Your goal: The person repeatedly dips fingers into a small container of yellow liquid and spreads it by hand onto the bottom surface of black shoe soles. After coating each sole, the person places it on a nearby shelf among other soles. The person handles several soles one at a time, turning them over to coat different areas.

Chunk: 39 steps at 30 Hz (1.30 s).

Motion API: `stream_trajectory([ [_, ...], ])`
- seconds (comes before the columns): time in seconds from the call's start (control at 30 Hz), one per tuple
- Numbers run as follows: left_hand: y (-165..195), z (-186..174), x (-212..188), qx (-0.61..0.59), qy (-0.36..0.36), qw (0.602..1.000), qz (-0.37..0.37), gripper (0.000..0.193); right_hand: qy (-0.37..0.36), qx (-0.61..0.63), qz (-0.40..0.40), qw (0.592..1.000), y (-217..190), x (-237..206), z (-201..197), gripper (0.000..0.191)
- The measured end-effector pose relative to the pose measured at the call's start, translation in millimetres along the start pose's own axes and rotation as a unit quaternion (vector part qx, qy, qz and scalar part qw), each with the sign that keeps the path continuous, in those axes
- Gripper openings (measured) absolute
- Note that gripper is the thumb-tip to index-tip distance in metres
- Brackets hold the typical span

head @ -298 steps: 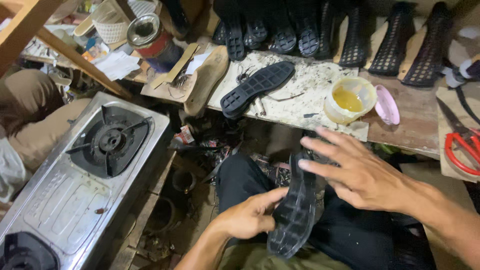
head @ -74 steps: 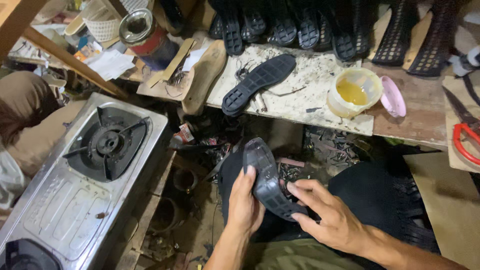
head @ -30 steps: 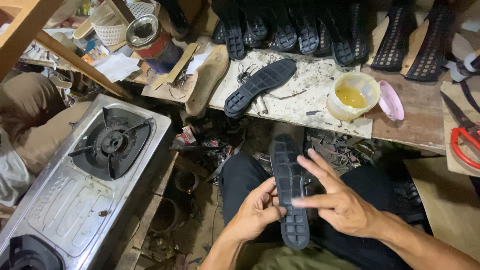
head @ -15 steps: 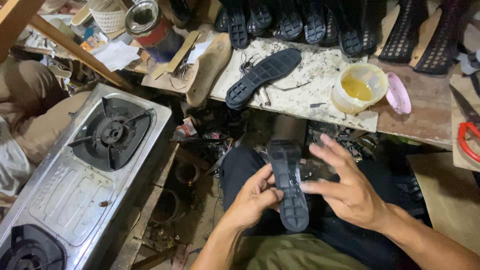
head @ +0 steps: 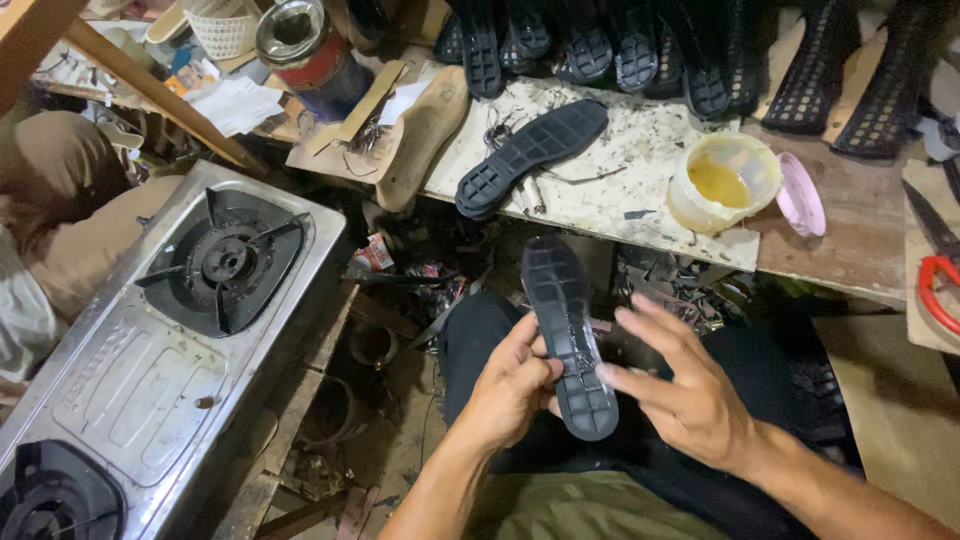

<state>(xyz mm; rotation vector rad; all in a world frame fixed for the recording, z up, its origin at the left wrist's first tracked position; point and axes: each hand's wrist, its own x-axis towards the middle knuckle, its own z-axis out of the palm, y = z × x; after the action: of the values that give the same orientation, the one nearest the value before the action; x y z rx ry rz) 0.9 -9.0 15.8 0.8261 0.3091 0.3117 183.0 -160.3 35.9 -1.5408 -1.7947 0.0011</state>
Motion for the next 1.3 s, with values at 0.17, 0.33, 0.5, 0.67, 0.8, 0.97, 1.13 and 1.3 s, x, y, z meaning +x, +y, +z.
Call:
stream_trajectory([
  [0.17, 5.2, 1.8, 0.6, -0.032, 0.058, 0.998, 0.016, 0.059, 0.047, -0.079, -0.073, 0.993, -8.3, -13.3, 2.4, 0.044],
  [0.33, 4.6, 10.5, 2.9, 0.021, 0.058, 0.998, 0.02, 0.058, 0.083, -0.049, -0.071, 0.993, -3.8, -10.0, -4.6, 0.042],
  [0.5, 8.6, 16.4, 2.3, 0.058, 0.019, 0.998, 0.004, 0.06, 0.015, -0.064, -0.008, 0.998, 1.7, 4.1, -0.8, 0.054],
  [0.67, 5.0, 13.1, 1.9, -0.008, 0.069, 0.997, 0.034, 0.058, 0.028, -0.102, -0.02, 0.994, -8.7, -5.6, 6.9, 0.053],
  [0.8, -4.7, 12.3, 6.8, -0.043, 0.11, 0.99, 0.076, 0.05, 0.057, -0.16, -0.038, 0.985, -19.8, -16.7, 13.2, 0.053],
  [0.97, -13.5, 18.7, 11.6, -0.062, 0.133, 0.981, 0.127, 0.047, 0.049, -0.109, -0.051, 0.991, -31.0, -12.4, 20.0, 0.042],
  [1.13, -32.4, 24.6, 5.0, 0.017, 0.141, 0.971, 0.192, 0.053, 0.13, 0.141, 0.248, 0.95, -29.7, -3.8, 25.5, 0.058],
  [1.3, -46.9, 7.2, -11.8, -0.119, -0.016, 0.977, 0.176, 0.052, 0.126, 0.451, 0.352, 0.811, 6.0, -1.8, 9.2, 0.079],
])
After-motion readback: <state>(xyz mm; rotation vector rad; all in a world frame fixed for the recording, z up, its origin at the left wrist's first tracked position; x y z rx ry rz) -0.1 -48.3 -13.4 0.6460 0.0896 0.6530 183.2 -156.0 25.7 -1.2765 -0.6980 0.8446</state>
